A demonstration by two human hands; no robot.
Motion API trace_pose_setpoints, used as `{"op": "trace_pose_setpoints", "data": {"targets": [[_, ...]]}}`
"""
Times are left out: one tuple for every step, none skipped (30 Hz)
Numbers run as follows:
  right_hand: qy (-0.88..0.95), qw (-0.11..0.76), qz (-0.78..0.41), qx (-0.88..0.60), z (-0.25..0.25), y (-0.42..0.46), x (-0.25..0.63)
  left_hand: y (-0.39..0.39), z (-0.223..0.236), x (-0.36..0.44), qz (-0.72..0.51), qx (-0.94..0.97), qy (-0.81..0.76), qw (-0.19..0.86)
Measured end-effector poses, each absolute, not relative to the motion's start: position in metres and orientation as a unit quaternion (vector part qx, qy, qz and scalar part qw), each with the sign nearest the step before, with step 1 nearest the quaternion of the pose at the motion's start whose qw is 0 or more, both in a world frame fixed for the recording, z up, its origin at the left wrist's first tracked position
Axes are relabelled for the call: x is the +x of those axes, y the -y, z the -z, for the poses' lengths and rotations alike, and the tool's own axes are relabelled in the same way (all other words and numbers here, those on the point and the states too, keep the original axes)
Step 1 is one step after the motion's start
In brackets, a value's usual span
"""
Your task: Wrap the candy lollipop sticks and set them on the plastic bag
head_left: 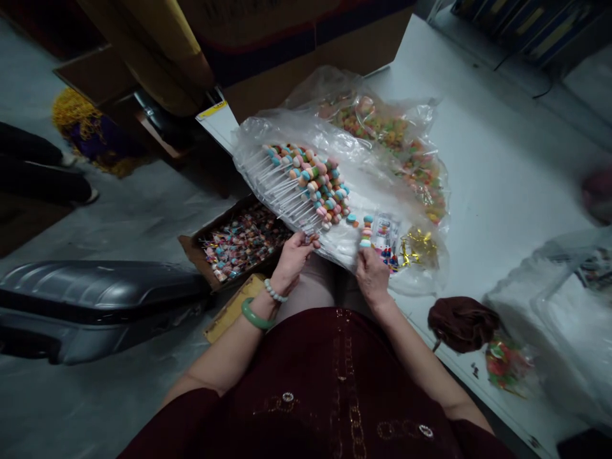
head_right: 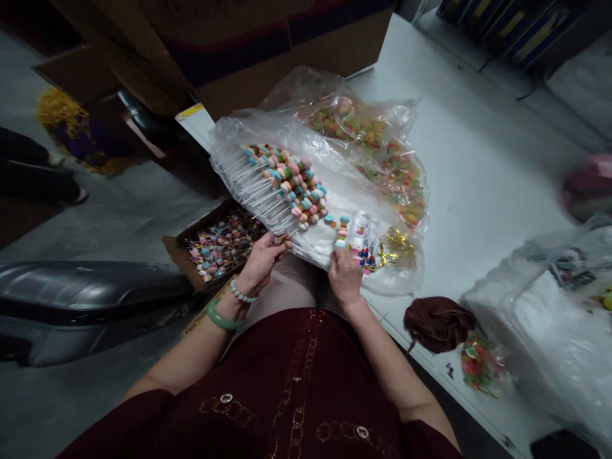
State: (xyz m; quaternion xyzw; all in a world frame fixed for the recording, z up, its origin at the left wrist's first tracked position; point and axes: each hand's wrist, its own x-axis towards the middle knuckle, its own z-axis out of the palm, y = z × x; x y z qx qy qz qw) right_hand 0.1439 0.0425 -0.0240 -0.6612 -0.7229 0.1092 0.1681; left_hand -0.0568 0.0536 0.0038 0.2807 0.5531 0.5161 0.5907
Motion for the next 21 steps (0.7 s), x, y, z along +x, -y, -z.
{"op": "trace_pose_setpoints", "data": {"targets": [[0.717, 0.167, -0.114, -0.667, 0.024, -0.039, 0.151, -0.058, -0.005, -0.05, -0.509, 0.321, -0.566, 0.563], [0.708, 0.162, -0.12, -0.677, 0.024, -0.036, 0.157, -0.064, -0.007, -0.041, -0.497, 0.367, -0.58, 0.532], [0.695, 0.155, -0.127, -0.691, 0.023, -0.034, 0.162, -0.07, -0.01, -0.032, -0.473, 0.417, -0.597, 0.496], [0.677, 0.149, -0.135, -0.708, 0.022, -0.033, 0.166, -0.077, -0.012, -0.021, -0.436, 0.47, -0.615, 0.459], [0.657, 0.145, -0.144, -0.725, 0.02, -0.032, 0.169, -0.084, -0.014, -0.01, -0.388, 0.522, -0.632, 0.421], [0.637, 0.143, -0.158, -0.74, 0.018, -0.033, 0.172, -0.092, -0.016, 0.0, -0.336, 0.568, -0.647, 0.381], [0.618, 0.147, -0.177, -0.752, 0.016, -0.034, 0.175, -0.101, -0.017, 0.011, -0.282, 0.609, -0.657, 0.343], [0.6, 0.154, -0.197, -0.76, 0.015, -0.034, 0.178, -0.109, -0.017, 0.02, -0.23, 0.643, -0.662, 0.307], [0.582, 0.163, -0.217, -0.767, 0.013, -0.035, 0.182, -0.118, -0.015, 0.029, -0.182, 0.67, -0.666, 0.274], [0.565, 0.172, -0.235, -0.772, 0.013, -0.036, 0.186, -0.126, -0.013, 0.036, -0.141, 0.687, -0.669, 0.245], [0.551, 0.181, -0.251, -0.775, 0.013, -0.036, 0.191, -0.133, -0.01, 0.042, -0.106, 0.697, -0.674, 0.221], [0.539, 0.191, -0.266, -0.776, 0.014, -0.035, 0.195, -0.138, -0.006, 0.047, -0.08, 0.702, -0.679, 0.202], [0.53, 0.203, -0.281, -0.774, 0.016, -0.034, 0.199, -0.143, -0.003, 0.05, -0.06, 0.703, -0.683, 0.19], [0.523, 0.22, -0.297, -0.768, 0.018, -0.033, 0.203, -0.145, 0.0, 0.053, -0.047, 0.704, -0.685, 0.181], [0.516, 0.241, -0.313, -0.76, 0.02, -0.032, 0.206, -0.146, 0.002, 0.054, -0.037, 0.706, -0.685, 0.175], [0.509, 0.264, -0.326, -0.751, 0.023, -0.031, 0.208, -0.146, 0.003, 0.055, -0.03, 0.71, -0.683, 0.17], [0.503, 0.285, -0.336, -0.744, 0.025, -0.03, 0.21, -0.146, 0.003, 0.056, -0.025, 0.711, -0.683, 0.166], [0.498, 0.301, -0.343, -0.737, 0.027, -0.029, 0.211, -0.145, 0.002, 0.055, -0.025, 0.711, -0.684, 0.162], [0.494, 0.312, -0.35, -0.732, 0.028, -0.028, 0.211, -0.144, 0.001, 0.054, -0.03, 0.707, -0.688, 0.16], [0.491, 0.321, -0.357, -0.727, 0.028, -0.027, 0.211, -0.143, 0.001, 0.053, -0.042, 0.7, -0.694, 0.162], [0.489, 0.329, -0.365, -0.721, 0.027, -0.026, 0.211, -0.143, 0.0, 0.051, -0.059, 0.69, -0.701, 0.17]]}}
